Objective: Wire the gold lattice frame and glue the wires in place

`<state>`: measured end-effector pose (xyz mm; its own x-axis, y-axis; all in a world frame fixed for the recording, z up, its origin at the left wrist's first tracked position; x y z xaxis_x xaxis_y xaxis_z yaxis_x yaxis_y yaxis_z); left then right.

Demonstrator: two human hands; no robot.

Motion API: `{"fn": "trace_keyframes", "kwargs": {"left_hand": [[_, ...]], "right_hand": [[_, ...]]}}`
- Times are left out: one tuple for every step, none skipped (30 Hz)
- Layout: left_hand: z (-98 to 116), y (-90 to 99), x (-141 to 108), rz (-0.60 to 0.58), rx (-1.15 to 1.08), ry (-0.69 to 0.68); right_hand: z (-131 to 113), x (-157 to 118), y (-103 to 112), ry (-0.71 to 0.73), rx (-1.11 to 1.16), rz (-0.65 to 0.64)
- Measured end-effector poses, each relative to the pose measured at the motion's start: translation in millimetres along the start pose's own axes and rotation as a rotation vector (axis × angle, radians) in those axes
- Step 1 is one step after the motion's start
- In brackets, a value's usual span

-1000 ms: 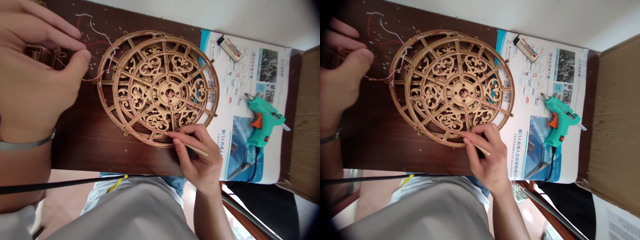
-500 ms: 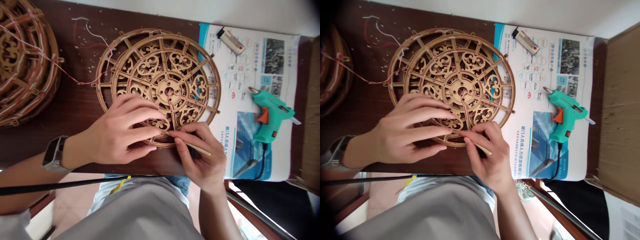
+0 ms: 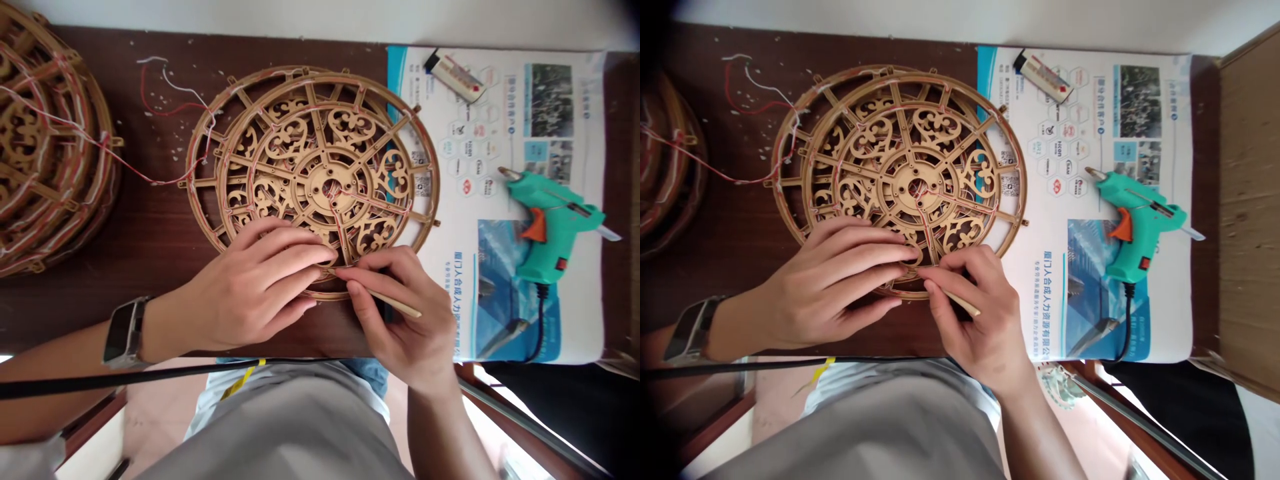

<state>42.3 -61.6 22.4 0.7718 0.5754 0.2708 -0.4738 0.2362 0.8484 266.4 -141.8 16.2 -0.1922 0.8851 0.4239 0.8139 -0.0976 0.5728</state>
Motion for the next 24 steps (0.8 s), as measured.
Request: {"fn": "trace_keyframes", "kwargs": {"left_hand": [[1,0.1,0,-0.004,0.036,0.001],[1,0.1,0,-0.008,0.077,0.003],[2,0.0,1,-0.015,0.116,0.006],[3,-0.1,1,-0.020,0.148,0.010],[4,-0.2,2,-0.024,0.174,0.012],[5,-0.4,3,-0.030,0.197,0.013],[6,-0.7,3,-0.036,0.218,0.013],[8,-0.9,4,-0.042,0.240,0.012],[9,-1.1,5,-0.045,0.261,0.011],[10,-1.2,6,-0.046,0.277,0.010],[11,-1.2,6,-0.048,0.286,0.010],[12,-1.2,6,-0.047,0.291,0.010],[12,-1.2,7,-0.047,0.290,0.011],[11,-1.4,6,-0.050,0.284,0.013],[10,-1.7,6,-0.052,0.269,0.015],[8,-2.0,6,-0.049,0.241,0.014],[5,-2.4,5,-0.042,0.199,0.014],[2,-2.9,4,-0.035,0.148,0.017],[-1,-3.4,4,-0.028,0.093,0.024],[-4,-3.8,4,-0.019,0.039,0.037],[-7,-4.0,4,-0.016,-0.010,0.056],[-9,-4.0,4,-0.016,-0.054,0.078],[-10,-3.6,4,-0.017,-0.093,0.098],[-10,-2.8,4,-0.015,-0.129,0.110]], "right_hand": [[0,0,0,0.001,0.002,0.000],[0,0,0,0.003,0.004,0.001],[-1,0,0,0.001,0.005,0.002],[-1,0,0,-0.002,0.005,0.003],[-1,0,0,-0.003,0.005,0.005],[-1,0,0,0.001,0.004,0.007],[-1,0,0,0.007,0.004,0.008],[-1,0,1,0.012,0.007,0.012],[-1,0,1,0.017,0.015,0.025],[-1,-1,3,0.015,0.024,0.047],[-1,-1,4,0.004,0.034,0.079],[-1,-1,5,-0.009,0.040,0.116],[-1,-2,6,-0.022,0.041,0.150],[-2,-2,7,-0.033,0.035,0.173],[-2,-2,7,-0.037,0.026,0.185],[-2,-2,7,-0.035,0.016,0.186],[-2,-1,7,-0.029,0.005,0.181],[-3,-1,6,-0.026,-0.005,0.172],[-3,-1,6,-0.026,-0.015,0.164],[-2,-1,5,-0.028,-0.022,0.157],[-2,-1,5,-0.033,-0.027,0.150],[-2,-1,5,-0.039,-0.027,0.145],[-2,0,5,-0.042,-0.025,0.142],[-2,0,5,-0.042,-0.019,0.140]]}}
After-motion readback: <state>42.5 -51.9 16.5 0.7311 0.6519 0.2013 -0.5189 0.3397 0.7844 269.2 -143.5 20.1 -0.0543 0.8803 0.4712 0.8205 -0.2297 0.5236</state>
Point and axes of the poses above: each hand's wrist, its own x-axis towards the middle knuckle, its own y-axis out of the back of the hand, z = x × y, the point moved 2 cm from there along x, towards the middle knuckle, and after that the axes turned 12 degrees about y, right-handed, at the moved point
